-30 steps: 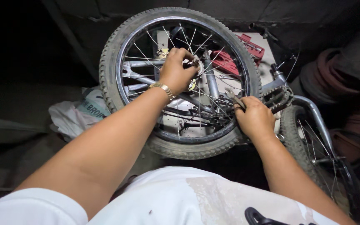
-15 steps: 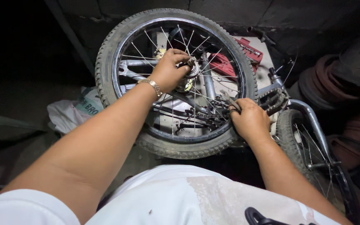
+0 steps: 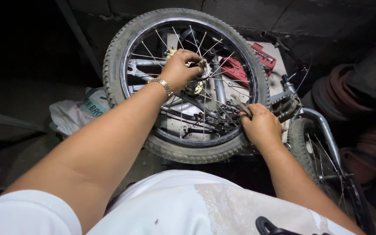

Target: The person uses a wrench to tighten the axle nuts on a bicycle wheel, then installs the wheel onto the bicycle frame and secures it with the axle nuts. The person rotates the wheel to check alignment and tightness.

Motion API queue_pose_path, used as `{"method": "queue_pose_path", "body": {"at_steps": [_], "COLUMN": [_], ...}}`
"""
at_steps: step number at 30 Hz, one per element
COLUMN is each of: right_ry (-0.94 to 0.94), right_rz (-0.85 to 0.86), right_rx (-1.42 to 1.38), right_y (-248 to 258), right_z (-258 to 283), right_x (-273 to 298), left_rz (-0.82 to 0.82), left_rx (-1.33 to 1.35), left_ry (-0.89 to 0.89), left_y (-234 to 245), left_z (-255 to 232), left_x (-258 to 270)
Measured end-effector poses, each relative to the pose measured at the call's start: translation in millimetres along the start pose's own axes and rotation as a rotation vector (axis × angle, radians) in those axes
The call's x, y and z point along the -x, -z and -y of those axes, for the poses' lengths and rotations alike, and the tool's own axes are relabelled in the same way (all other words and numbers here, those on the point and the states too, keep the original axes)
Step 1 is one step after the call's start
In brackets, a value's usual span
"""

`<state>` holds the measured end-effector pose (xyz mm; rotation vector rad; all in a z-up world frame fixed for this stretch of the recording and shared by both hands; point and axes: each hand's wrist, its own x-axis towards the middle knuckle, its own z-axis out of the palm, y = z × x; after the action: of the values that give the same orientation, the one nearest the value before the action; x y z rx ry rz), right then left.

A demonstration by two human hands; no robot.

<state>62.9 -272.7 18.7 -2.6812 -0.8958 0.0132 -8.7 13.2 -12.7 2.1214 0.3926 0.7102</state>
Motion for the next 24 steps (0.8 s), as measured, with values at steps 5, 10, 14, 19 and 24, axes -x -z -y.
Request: {"method": "queue_pose_path", "body": {"at_steps": [5,10,14,19,24], "right_ry": [0.023,0.034,0.049,0.059,0.086], "right_rz": [-0.017,-0.019,-0.024,-0.023,-0.032], "right_rx": [0.003,0.000,0.013,0.013,0.024], "right_y": [-1,-3,-4,-6,-6], "right_z": [-2,-5,-7,-9,-11], "right_x": [0,-1,-2,-2,-3], "left_rz": [-0.026,-0.046,-0.071,-0.006,-0.010], "left_rx": [0.001,-0.036,-0.034,-0.022,0.011], "left_ry": [0.017,0.055,0.052,-0.020,-0.020], "left_y": [-2,-3,-7,-3,-6], "left_z": [-1,-6,-5,6,12], "left_x": [3,4,4,-2,-5]}}
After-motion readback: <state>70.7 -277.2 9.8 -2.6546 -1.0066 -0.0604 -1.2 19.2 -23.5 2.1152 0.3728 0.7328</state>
